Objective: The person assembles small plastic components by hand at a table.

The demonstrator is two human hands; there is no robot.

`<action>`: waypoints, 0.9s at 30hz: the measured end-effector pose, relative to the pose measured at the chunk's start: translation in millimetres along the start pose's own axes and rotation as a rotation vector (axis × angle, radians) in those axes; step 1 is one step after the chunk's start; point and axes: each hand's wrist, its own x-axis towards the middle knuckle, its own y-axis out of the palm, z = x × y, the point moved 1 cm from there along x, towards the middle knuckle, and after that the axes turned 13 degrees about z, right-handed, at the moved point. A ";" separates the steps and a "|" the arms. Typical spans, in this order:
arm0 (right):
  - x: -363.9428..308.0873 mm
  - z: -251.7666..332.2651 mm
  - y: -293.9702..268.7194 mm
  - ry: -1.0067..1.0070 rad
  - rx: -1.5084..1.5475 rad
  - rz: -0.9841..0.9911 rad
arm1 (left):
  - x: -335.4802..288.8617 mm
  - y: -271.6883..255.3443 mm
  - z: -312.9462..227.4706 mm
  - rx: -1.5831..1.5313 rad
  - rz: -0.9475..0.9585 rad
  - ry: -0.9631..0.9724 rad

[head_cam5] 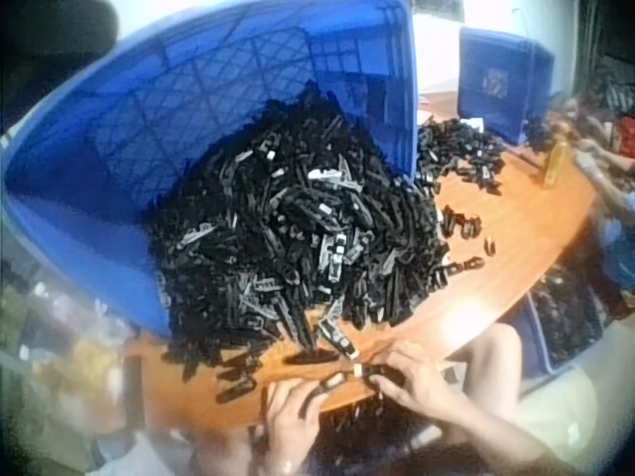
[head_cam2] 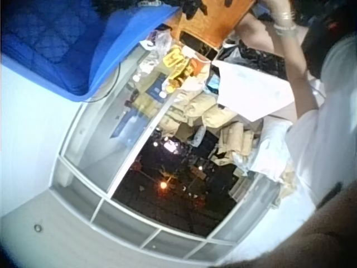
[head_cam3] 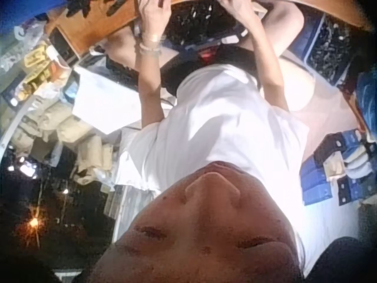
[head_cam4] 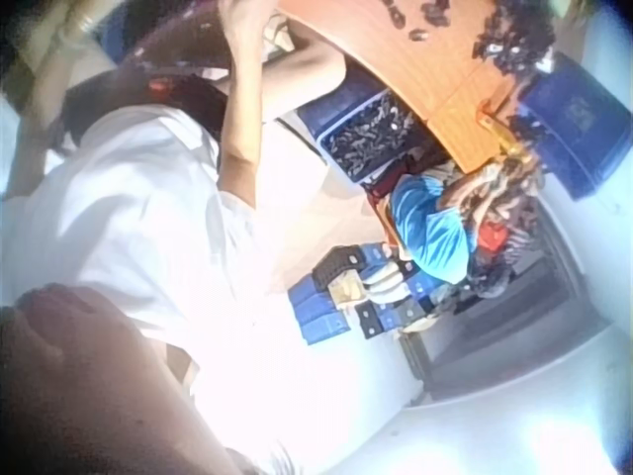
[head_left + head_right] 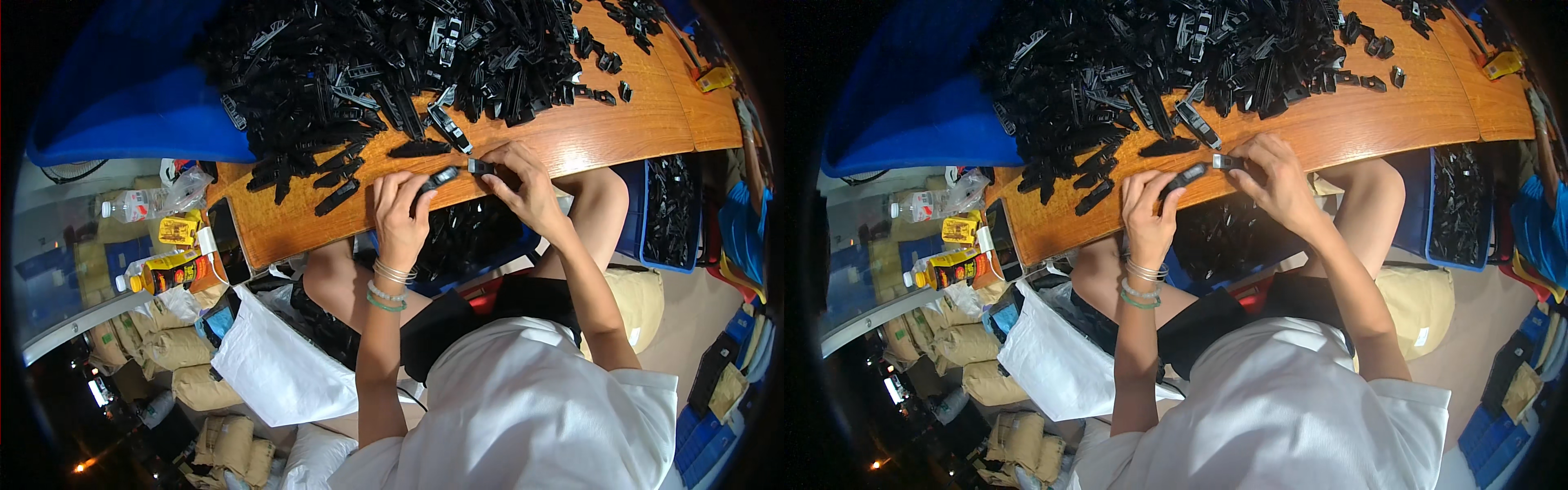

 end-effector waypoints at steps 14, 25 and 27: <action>12.4 9.8 9.1 -0.101 0.078 0.162 | 15.1 -1.9 0.7 -0.192 0.243 0.150; 14.4 -22.5 -31.1 0.039 -0.376 -0.313 | 33.2 -7.4 -8.9 0.023 0.125 0.122; 18.4 -29.2 -35.7 -0.010 -0.475 -0.320 | 43.1 -1.9 -12.6 0.285 0.068 0.156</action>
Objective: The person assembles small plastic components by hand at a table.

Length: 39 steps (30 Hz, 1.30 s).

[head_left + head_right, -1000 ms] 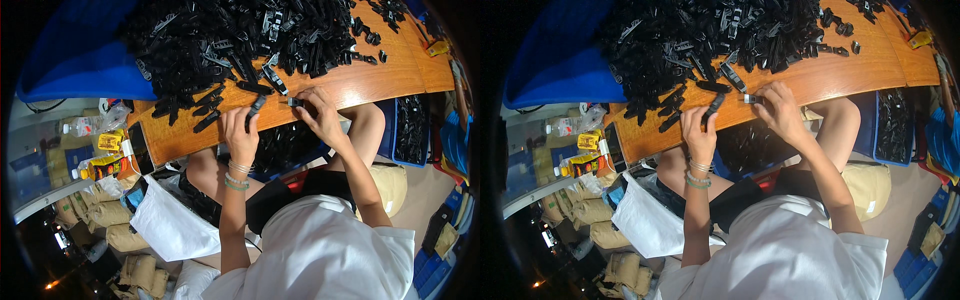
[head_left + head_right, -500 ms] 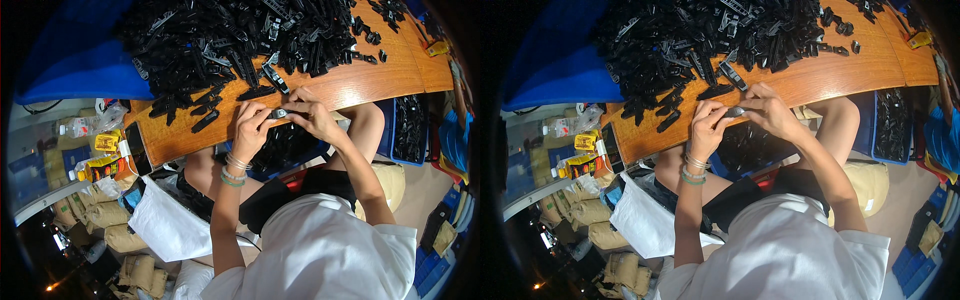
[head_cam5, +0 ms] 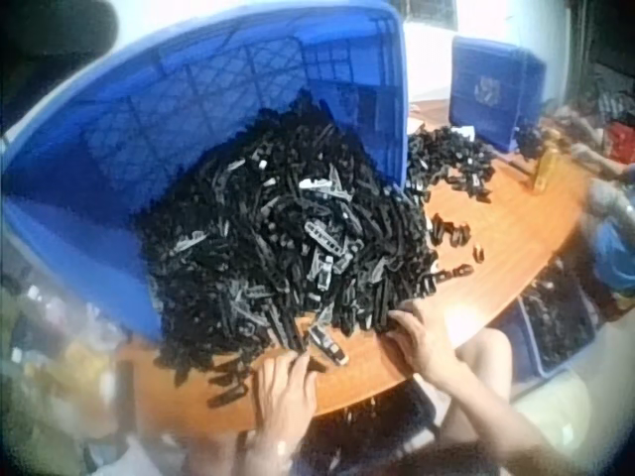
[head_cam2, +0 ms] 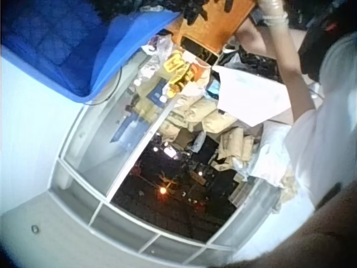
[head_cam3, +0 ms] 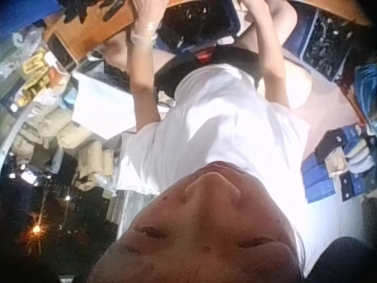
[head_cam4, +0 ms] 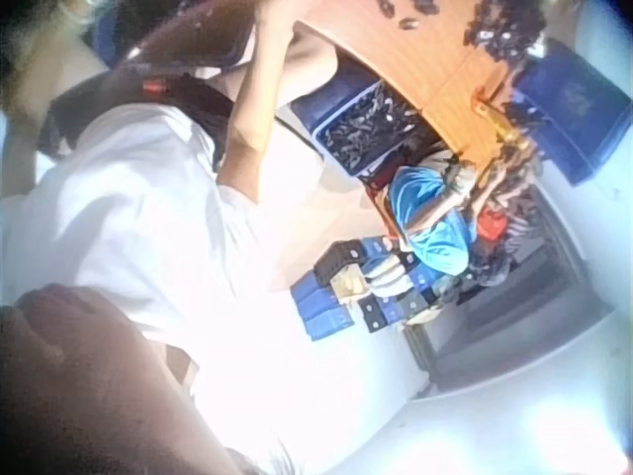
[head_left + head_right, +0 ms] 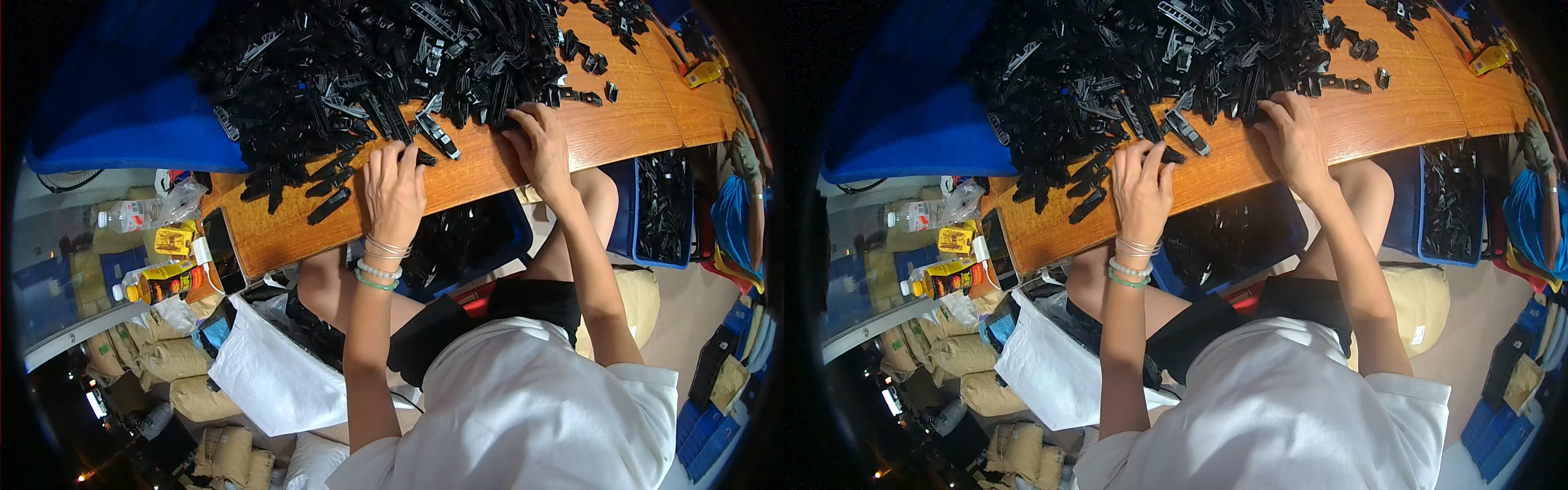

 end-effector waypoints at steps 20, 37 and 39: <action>-34.8 56.1 10.1 0.025 0.619 0.392 | -46.0 8.5 -3.0 -0.216 -0.099 -0.061; -47.3 64.8 19.9 0.039 0.562 0.271 | -45.2 2.9 9.4 -0.379 0.001 -0.036; -49.7 66.2 22.3 0.051 0.565 0.233 | -46.1 3.4 10.9 -0.371 0.000 -0.035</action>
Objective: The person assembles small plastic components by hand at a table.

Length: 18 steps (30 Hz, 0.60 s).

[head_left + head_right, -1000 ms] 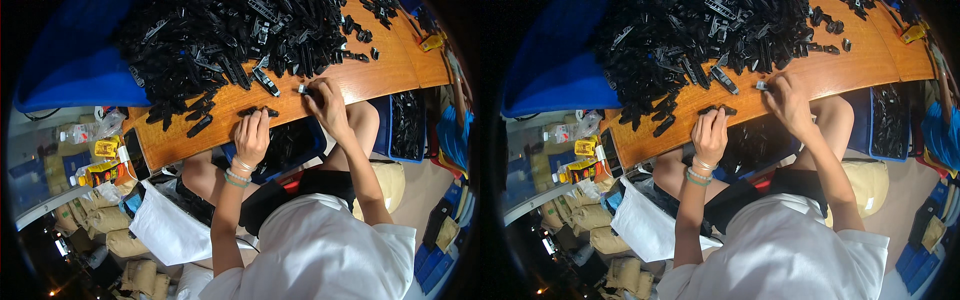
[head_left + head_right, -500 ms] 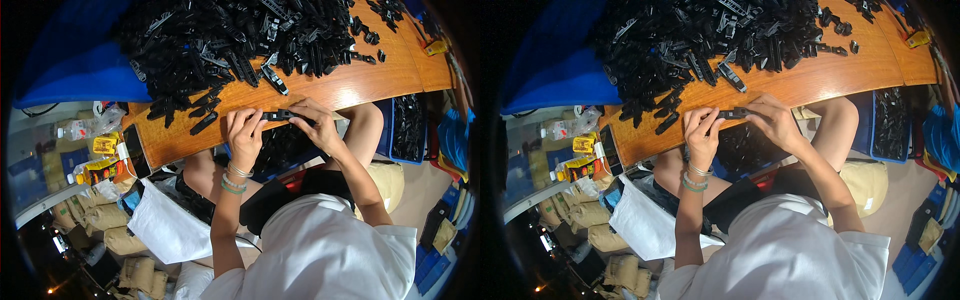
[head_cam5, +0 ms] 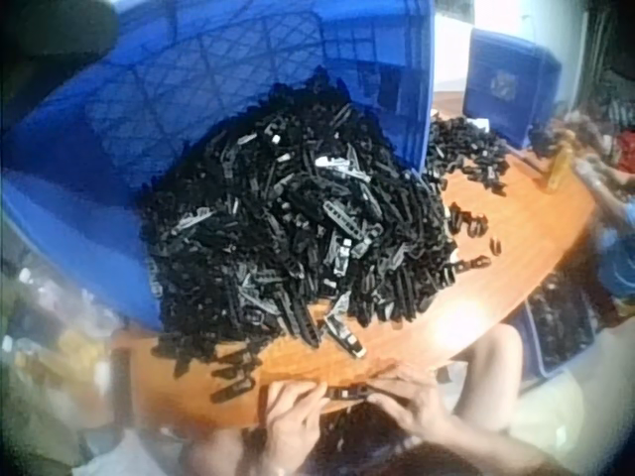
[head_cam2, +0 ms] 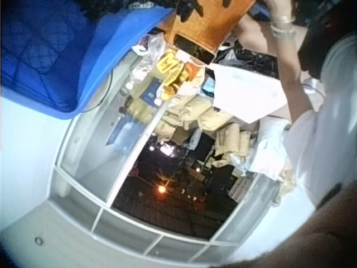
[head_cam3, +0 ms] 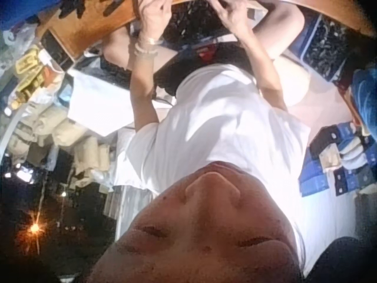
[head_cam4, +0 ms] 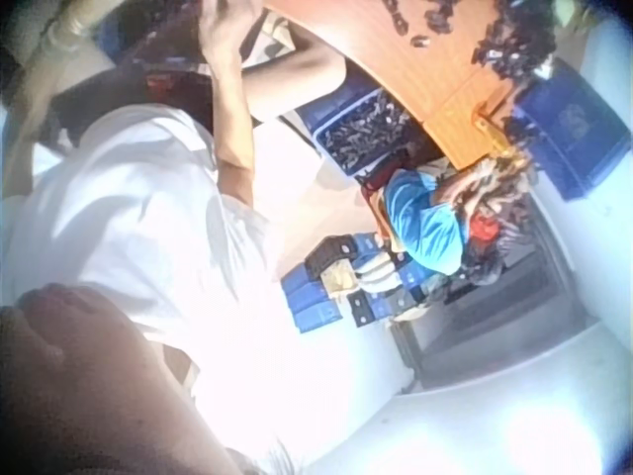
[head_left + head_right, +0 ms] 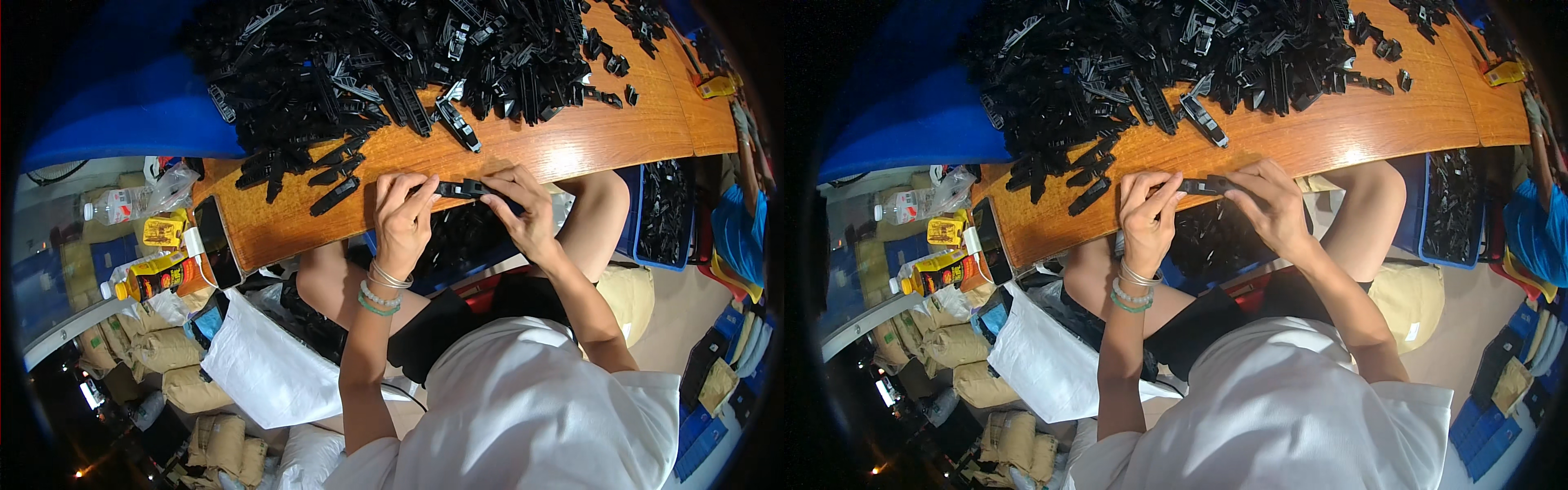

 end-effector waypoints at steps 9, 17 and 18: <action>0.3 1.7 7.4 -0.062 -0.092 0.017 | 3.0 1.5 -3.7 -0.027 0.006 0.056; 6.6 -6.5 -13.9 -0.055 0.039 0.090 | 8.1 -6.5 3.0 -0.203 0.110 0.054; 7.3 -11.0 -20.2 -0.079 0.066 0.069 | 8.6 -5.1 2.5 -0.264 0.122 0.040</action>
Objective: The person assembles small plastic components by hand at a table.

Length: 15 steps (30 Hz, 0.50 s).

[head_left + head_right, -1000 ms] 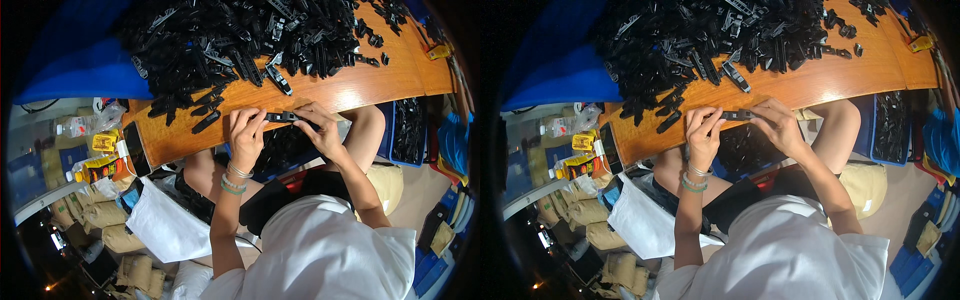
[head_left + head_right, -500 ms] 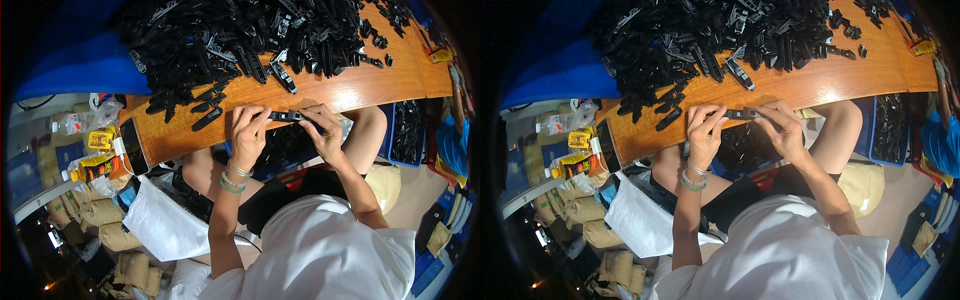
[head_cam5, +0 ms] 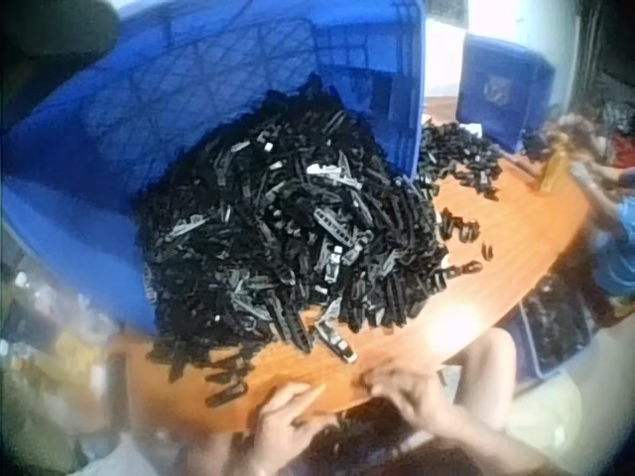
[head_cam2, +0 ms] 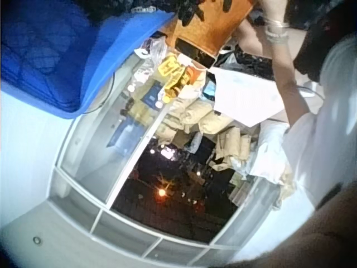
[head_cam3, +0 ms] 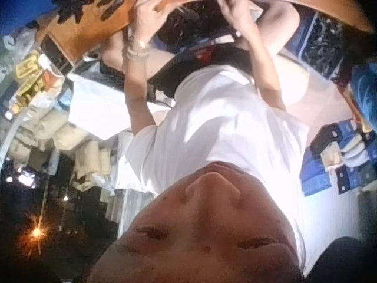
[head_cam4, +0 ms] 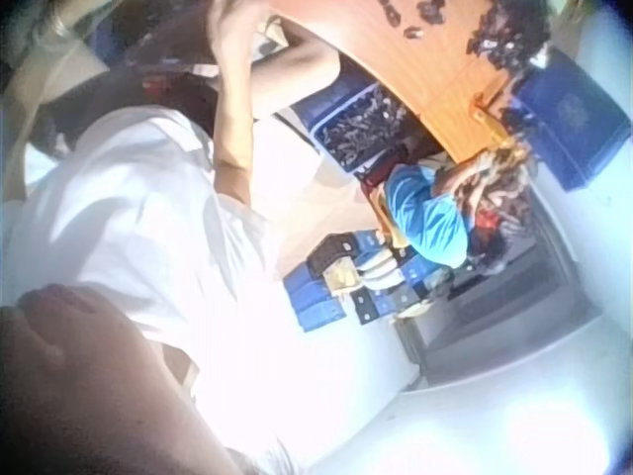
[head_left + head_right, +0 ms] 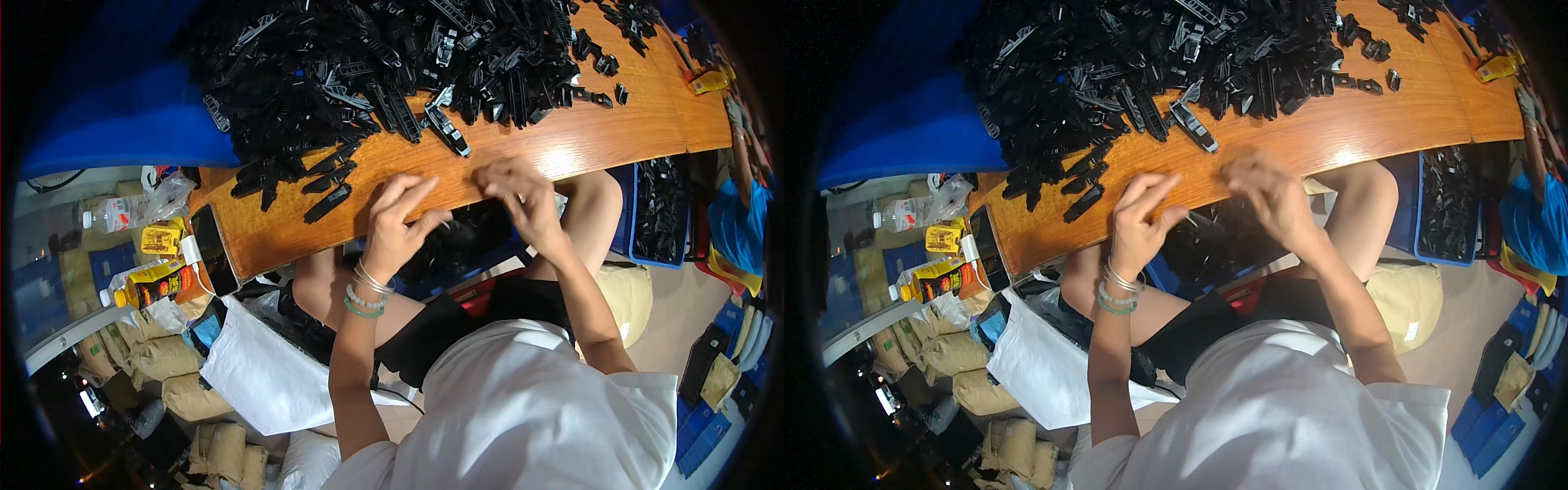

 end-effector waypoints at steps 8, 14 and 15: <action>54.2 -18.3 -28.3 0.073 -1.031 -0.215 | 59.1 22.1 -10.8 0.541 0.058 0.027; 24.5 -12.8 -19.7 -0.073 -0.998 -0.161 | 38.1 24.3 -21.5 0.488 0.085 -0.004; 23.1 -7.6 -18.6 -0.098 -0.998 -0.153 | 33.4 23.6 -20.5 0.504 0.083 -0.009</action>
